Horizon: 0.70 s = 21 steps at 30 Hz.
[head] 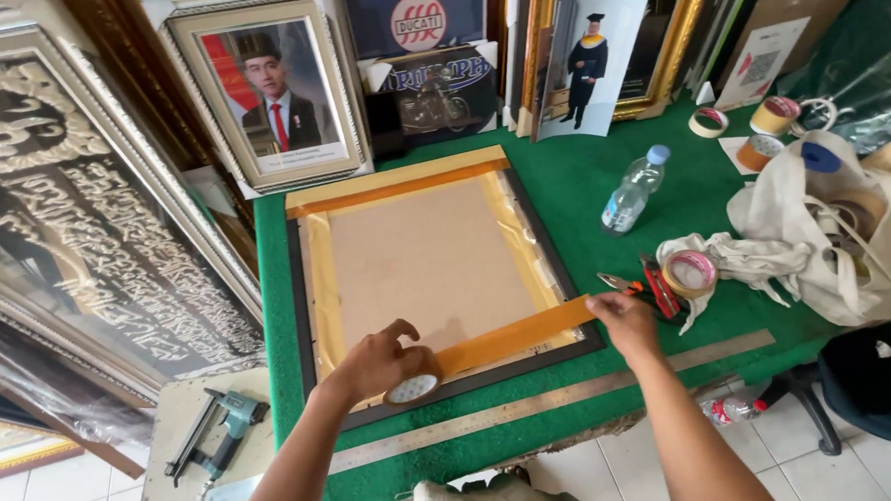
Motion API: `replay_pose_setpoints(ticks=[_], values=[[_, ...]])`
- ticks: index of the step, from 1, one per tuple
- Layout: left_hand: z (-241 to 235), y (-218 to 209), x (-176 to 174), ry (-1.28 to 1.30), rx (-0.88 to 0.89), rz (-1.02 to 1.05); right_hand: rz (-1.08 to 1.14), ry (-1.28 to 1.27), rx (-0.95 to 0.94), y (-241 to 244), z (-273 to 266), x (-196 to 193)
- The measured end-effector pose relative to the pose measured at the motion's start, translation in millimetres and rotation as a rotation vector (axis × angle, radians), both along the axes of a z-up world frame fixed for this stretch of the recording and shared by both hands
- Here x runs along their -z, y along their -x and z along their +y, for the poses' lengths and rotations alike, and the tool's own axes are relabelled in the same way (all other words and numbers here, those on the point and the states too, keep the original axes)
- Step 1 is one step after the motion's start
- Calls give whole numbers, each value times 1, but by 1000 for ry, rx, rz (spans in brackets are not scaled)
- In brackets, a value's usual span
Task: Applying adhesive tape to the back of a picture frame to seal the backing and finish the assembly.
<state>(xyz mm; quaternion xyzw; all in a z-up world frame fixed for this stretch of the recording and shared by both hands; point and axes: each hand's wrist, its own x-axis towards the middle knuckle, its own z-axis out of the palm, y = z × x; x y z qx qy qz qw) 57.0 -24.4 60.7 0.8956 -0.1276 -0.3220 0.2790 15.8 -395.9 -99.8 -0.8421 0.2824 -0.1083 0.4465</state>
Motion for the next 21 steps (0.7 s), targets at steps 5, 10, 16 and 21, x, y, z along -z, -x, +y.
replay_pose_setpoints(ticks=[5, 10, 16, 21], values=[[-20, 4, -1, -83, 3, -3, 141, 49, -75, 16, 13, -12], [-33, 0, 22, -56, -60, -14, 254, 138, 13, 23, 30, -27], [-45, -1, 35, -32, -92, -1, 155, 216, 83, 24, 29, -21], [-46, -4, 45, -75, -115, -1, 123, 229, 86, 27, 29, -21]])
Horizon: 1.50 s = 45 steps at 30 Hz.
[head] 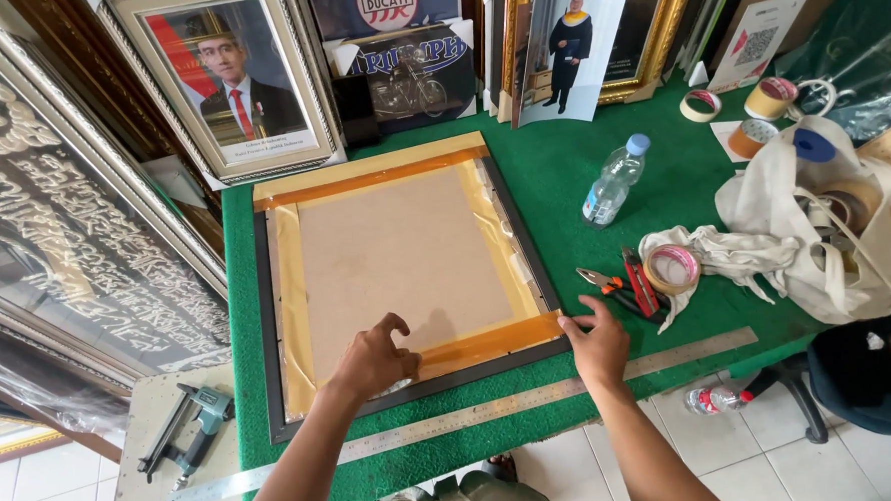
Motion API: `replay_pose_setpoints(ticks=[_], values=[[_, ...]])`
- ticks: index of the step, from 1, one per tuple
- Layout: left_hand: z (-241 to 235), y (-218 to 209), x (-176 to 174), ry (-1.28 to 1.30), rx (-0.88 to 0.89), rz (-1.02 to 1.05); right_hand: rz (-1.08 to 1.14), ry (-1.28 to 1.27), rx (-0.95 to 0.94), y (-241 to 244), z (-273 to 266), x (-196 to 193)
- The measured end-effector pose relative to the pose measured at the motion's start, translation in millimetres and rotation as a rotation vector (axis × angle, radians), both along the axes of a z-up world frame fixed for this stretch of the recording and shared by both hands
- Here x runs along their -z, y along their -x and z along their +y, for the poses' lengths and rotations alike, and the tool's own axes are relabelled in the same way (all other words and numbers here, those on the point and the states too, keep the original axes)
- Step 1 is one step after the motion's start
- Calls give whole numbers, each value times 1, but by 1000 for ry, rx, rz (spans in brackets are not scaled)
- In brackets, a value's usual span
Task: Applying adhesive tape to the back of a picture frame to seal the backing and finish the assembly.
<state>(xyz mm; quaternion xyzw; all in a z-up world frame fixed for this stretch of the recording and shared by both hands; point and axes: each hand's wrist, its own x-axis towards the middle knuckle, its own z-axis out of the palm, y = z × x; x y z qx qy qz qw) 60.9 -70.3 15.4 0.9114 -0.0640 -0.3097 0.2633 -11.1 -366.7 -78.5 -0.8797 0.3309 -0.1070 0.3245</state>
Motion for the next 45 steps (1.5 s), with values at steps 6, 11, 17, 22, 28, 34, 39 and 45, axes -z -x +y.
replay_pose_setpoints(ticks=[6, 11, 17, 22, 28, 34, 39, 45], values=[[-4, 4, -19, -7, -2, 47, -29, 65, 5, 0, -1, 11], [-5, 5, -16, -4, -10, 45, -49, 82, 1, 0, -2, 17], [-3, 2, -10, 8, -14, 35, -46, 63, 65, -1, 1, 4], [-4, 0, -12, 4, -5, 31, 74, -109, 67, -7, -30, 35], [-7, 1, -18, -16, -6, 31, 303, -87, 69, -27, -25, 24], [-7, 1, -14, -34, -5, 24, 298, -5, 22, -20, -10, 0], [-8, -1, -12, -40, 9, 15, 12, 403, 90, 1, -10, -4], [-8, -2, -23, -67, 21, 22, -280, 616, 549, -8, -94, 22]])
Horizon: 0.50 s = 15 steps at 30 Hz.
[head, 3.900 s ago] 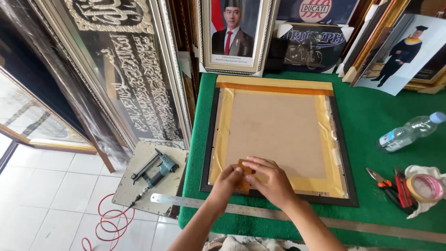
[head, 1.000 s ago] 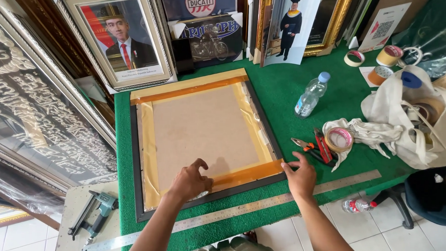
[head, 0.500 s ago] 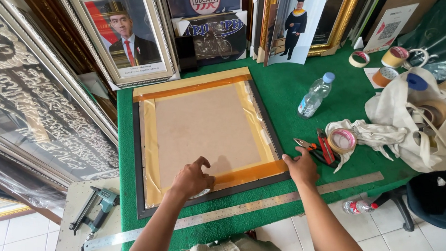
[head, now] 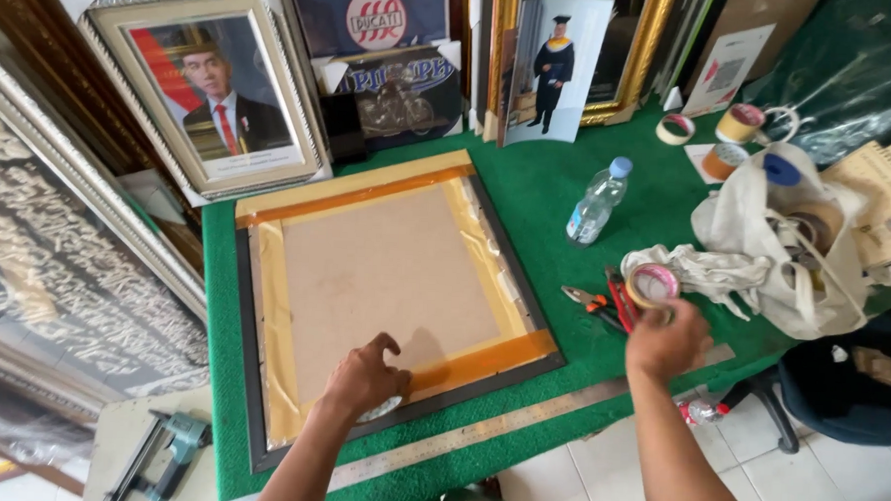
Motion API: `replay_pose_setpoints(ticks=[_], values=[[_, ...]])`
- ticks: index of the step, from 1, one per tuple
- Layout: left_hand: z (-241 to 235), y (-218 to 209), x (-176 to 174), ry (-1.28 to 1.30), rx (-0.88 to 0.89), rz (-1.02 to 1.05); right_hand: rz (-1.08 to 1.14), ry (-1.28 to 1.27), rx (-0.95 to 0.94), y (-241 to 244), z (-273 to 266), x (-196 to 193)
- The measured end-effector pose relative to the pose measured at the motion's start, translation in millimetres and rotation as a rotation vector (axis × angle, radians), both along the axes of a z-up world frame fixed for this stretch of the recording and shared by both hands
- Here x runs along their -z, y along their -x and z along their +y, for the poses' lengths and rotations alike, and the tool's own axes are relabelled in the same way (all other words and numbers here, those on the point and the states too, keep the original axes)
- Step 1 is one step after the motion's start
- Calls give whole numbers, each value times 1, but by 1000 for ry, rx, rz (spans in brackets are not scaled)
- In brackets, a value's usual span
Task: Applying adhesive tape to the back of a picture frame to seal the backing and finish the assembly.
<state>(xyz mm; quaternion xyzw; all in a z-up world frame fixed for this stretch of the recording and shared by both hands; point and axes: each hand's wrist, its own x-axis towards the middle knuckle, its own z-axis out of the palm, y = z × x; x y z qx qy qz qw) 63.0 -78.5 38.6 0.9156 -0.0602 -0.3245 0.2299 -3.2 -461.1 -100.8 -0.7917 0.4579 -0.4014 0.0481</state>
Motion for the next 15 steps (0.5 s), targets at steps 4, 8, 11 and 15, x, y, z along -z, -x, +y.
replay_pose_setpoints(ticks=[4, 8, 11, 15], values=[[-2, -1, 2, -9, 8, 8, -144, -616, 169, -18, -120, 106], [-5, 0, -3, -22, -14, 17, 157, -808, -156, -21, -144, 104], [-3, -1, 1, -24, -7, 15, 203, -854, -166, -14, -151, 94], [0, -3, 10, -13, -22, 14, -416, -989, 15, -35, -134, 3]])
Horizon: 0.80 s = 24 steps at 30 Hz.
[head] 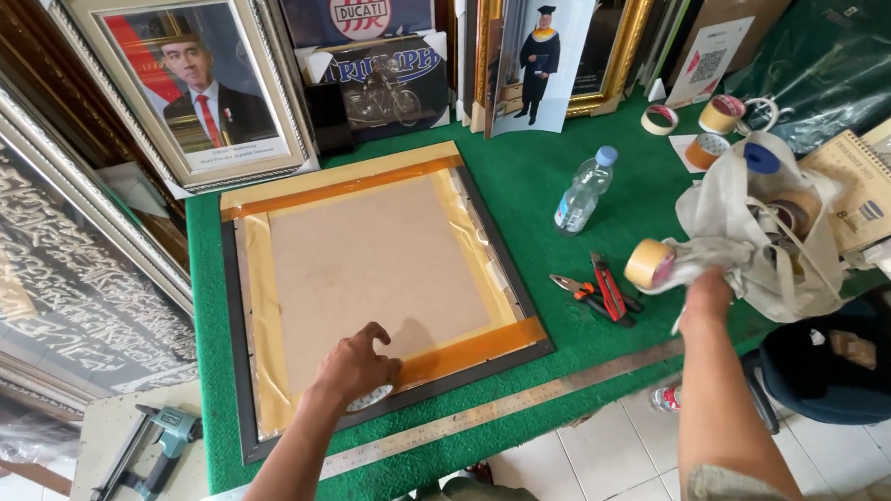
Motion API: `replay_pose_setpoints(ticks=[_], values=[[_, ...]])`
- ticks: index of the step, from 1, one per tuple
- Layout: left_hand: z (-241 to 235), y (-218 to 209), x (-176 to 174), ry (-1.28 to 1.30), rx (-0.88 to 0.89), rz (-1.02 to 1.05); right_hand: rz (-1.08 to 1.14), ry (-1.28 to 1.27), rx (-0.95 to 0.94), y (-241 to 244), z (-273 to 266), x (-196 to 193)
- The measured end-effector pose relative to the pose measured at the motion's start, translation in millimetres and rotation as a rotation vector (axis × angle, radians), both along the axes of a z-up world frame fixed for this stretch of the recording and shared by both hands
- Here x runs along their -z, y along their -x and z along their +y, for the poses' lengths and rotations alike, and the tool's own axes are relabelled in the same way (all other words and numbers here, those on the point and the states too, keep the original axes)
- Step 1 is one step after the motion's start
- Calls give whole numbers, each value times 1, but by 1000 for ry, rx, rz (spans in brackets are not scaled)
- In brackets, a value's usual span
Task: Applying adhesive tape to the back of a picture frame to seal the backing and finish the assembly.
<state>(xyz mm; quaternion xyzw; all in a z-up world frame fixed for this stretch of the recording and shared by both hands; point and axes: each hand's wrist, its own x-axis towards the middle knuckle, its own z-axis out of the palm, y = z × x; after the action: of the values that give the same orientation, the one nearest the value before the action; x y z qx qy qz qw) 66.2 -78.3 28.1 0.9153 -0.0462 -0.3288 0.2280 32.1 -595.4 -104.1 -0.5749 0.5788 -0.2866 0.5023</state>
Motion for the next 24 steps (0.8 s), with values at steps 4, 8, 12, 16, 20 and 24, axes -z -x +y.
replay_pose_setpoints(ticks=[4, 8, 12, 16, 20, 24], values=[[-3, 3, -18, 29, -55, 31, -303, 850, 37, 23, 60, -118], [-1, 2, -16, 53, -55, 28, -491, 894, -273, 29, 93, -154], [3, -2, 10, 15, -9, -14, 79, 770, -609, 40, 204, -159], [3, -5, 11, 3, 1, 3, 58, 891, -953, 54, 222, -74], [6, -3, 13, 9, -9, 14, 728, 581, -1104, 76, 260, -77], [4, 0, 0, 26, -17, 31, 890, 967, -1217, 72, 252, -51]])
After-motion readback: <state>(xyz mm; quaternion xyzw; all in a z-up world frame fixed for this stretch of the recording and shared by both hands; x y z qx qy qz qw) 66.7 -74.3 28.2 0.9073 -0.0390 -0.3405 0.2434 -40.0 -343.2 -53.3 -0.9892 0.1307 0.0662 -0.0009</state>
